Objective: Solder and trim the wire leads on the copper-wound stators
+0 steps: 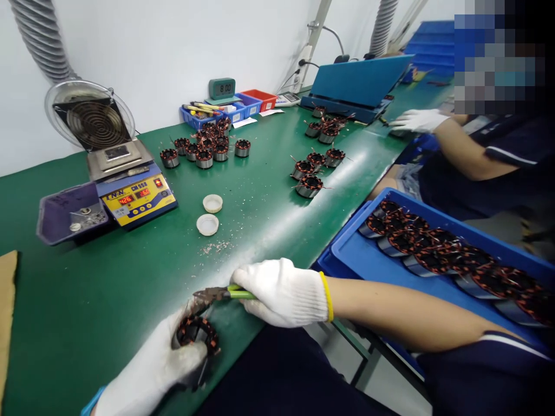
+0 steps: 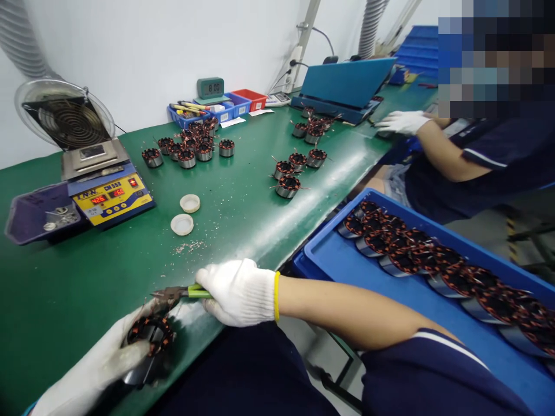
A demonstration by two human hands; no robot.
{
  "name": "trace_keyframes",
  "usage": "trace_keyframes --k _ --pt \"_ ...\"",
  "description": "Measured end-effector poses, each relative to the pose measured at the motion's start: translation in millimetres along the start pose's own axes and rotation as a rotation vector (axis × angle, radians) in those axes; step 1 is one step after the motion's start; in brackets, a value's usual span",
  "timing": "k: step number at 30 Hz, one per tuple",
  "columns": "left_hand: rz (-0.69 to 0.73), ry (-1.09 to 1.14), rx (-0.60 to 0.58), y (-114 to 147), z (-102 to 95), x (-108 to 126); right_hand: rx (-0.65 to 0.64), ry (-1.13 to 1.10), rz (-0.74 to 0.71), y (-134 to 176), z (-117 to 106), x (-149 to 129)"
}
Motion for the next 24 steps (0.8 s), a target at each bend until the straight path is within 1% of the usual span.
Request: trace_keyframes --k 2,3,4,6,8,9,10,11,14,18,20,24 --pt "-0.012 0.215 0.046 2 -5.5 -7 0.071 -0.049 0.001 1 -4 1" --pt "0.007 0.288 0.097 2 -9.9 -8 0.108 -0.072 0.004 1 -5 1" --pt "0.036 0.315 0.178 1 -16.2 -8 0.135 -0.088 0.007 1 -6 2" --pt "0.078 0.245 0.432 0 -33.2 -6 0.154 -0.092 0.017 1 -3 1" --pt "0.101 0.126 0.716 3 -49.9 0 0.163 -0.048 0.020 -1 0 0" --pt "0.121 0.078 0.831 5 -56.2 3 0.179 -0.017 0.022 -2 1 -1" --pt "0.148 0.045 0.918 7 -61.0 5 0.204 0.014 0.026 -4 2 -1" --pt "0.179 0.026 0.974 8 -64.7 7 0.231 0.040 0.031 -5 2 -1" --pt "0.254 -0.014 1.067 13 -72.5 4 0.266 0.062 0.049 -9 4 0" --pt "0.307 -0.178 1.167 19 -74.7 3 0.262 0.076 0.022 -12 5 -2" --pt "0.326 -0.232 1.187 20 -72.4 4 0.262 0.097 0.010 -14 4 -3" --pt "0.347 -0.257 1.208 21 -67.0 7 0.264 0.102 0.014 -15 4 -4"
Point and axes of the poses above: each hand's wrist, its own y-axis away from the middle knuckle, its own z-axis out of the palm, x = y × z, the point moved 7 cm from there along -y, towards the middle knuckle, and after that the axes turned 7 degrees about -z, right-handed, at the moved point
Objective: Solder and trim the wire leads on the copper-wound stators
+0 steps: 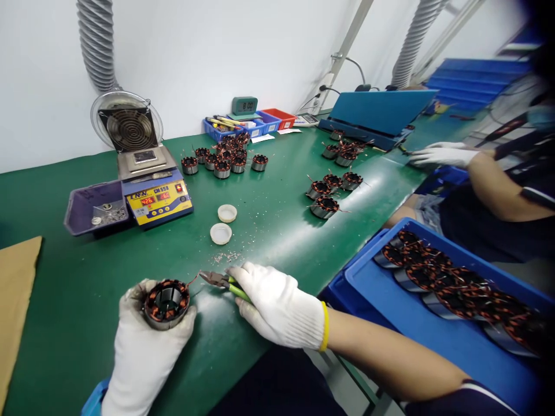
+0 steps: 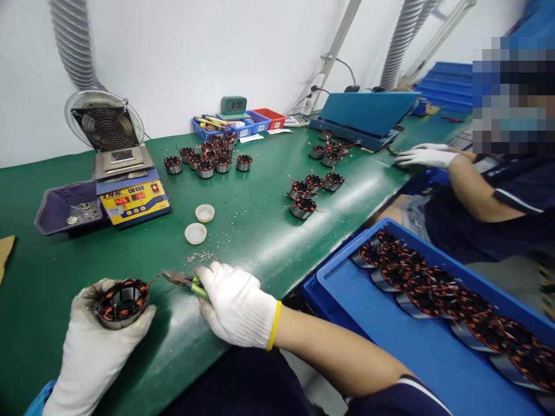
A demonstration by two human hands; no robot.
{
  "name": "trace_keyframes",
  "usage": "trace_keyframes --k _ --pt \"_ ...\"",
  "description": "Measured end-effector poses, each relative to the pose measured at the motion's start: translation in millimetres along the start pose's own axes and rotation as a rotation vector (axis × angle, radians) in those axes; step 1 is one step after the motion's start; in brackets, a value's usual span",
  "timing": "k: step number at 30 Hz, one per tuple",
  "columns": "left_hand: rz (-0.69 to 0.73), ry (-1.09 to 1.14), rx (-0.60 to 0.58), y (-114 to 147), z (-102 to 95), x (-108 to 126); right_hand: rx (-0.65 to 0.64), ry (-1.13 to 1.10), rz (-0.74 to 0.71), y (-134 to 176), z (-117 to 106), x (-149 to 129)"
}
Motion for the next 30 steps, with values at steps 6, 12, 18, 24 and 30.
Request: trace_keyframes --k 6,12,18,24,30 --pt "0.005 -0.001 0.047 0 -1.9 6 -0.002 -0.028 0.005 0 -1 -2" --pt "-0.001 0.026 0.017 0 -0.2 2 0.006 -0.033 0.004 1 -4 -3" --pt "0.013 0.014 0.010 1 1.2 2 0.010 -0.029 0.005 0 -2 -4" --pt "0.024 0.010 -0.004 0 1.3 7 -0.009 -0.039 0.022 -1 -3 -4" --pt "-0.010 0.015 -0.036 3 3.5 14 -0.002 -0.052 0.024 1 -5 -4"
Point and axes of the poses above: each hand's wrist, its own y-axis away from the middle knuckle, its own z-axis out of the palm, x = y × z, the point moved 7 cm from there along -y, towards the middle knuckle, and after that the axes turned 7 degrees about -z, right-handed, at the moved point
